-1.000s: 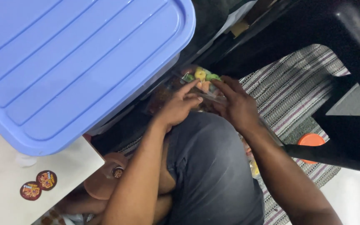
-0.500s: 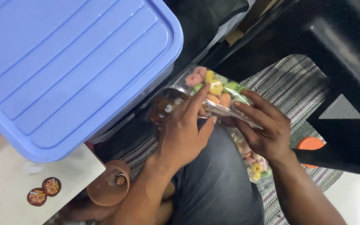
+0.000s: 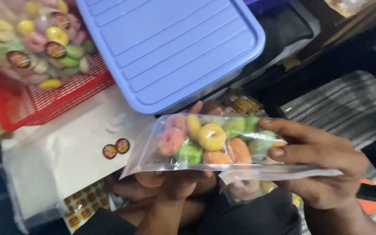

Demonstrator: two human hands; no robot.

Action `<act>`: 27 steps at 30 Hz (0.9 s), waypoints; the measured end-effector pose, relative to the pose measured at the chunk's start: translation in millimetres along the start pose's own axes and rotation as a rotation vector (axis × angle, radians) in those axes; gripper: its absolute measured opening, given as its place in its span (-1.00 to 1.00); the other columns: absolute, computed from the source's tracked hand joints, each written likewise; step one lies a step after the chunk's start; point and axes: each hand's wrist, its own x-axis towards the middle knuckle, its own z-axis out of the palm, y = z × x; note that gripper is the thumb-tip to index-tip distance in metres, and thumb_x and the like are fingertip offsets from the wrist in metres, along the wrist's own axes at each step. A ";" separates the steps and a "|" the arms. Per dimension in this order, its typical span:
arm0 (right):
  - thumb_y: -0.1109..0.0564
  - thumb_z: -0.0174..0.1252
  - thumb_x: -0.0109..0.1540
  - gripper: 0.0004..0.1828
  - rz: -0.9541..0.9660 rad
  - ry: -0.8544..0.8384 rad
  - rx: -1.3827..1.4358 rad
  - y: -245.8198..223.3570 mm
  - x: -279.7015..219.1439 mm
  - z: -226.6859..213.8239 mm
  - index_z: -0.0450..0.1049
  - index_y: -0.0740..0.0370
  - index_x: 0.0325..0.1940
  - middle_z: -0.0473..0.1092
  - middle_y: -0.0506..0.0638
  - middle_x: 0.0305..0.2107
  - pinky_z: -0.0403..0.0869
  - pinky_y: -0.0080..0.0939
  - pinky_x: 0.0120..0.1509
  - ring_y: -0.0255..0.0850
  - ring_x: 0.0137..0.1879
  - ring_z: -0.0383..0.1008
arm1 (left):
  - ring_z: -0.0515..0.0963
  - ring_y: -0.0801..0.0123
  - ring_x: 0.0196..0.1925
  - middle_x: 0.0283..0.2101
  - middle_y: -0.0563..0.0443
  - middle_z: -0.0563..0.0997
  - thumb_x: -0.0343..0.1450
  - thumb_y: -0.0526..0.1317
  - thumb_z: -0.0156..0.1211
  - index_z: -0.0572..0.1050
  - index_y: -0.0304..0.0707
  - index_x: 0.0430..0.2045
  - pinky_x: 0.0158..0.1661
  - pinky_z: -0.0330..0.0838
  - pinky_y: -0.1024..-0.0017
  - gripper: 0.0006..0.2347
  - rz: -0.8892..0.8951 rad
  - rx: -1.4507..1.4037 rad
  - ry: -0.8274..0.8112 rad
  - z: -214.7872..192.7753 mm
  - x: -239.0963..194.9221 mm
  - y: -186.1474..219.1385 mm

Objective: The person sits on the floor and packs colorful ring-shaped candies into clear plastic bags. They seal the bags and apply round stickers to the front of each package, placing the finished items into a red basket.

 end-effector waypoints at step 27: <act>0.07 0.39 0.20 -0.69 0.599 -0.348 0.615 -26.6 174.7 413.6 0.57 0.30 -0.07 0.57 0.15 -0.39 0.52 -0.26 -0.40 -0.23 -0.36 0.57 | 0.48 -0.09 0.29 0.21 -0.23 0.53 0.17 0.37 0.35 0.37 -0.05 0.24 0.25 0.32 0.03 -0.20 1.558 1.855 2.212 180.7 -262.5 -63.6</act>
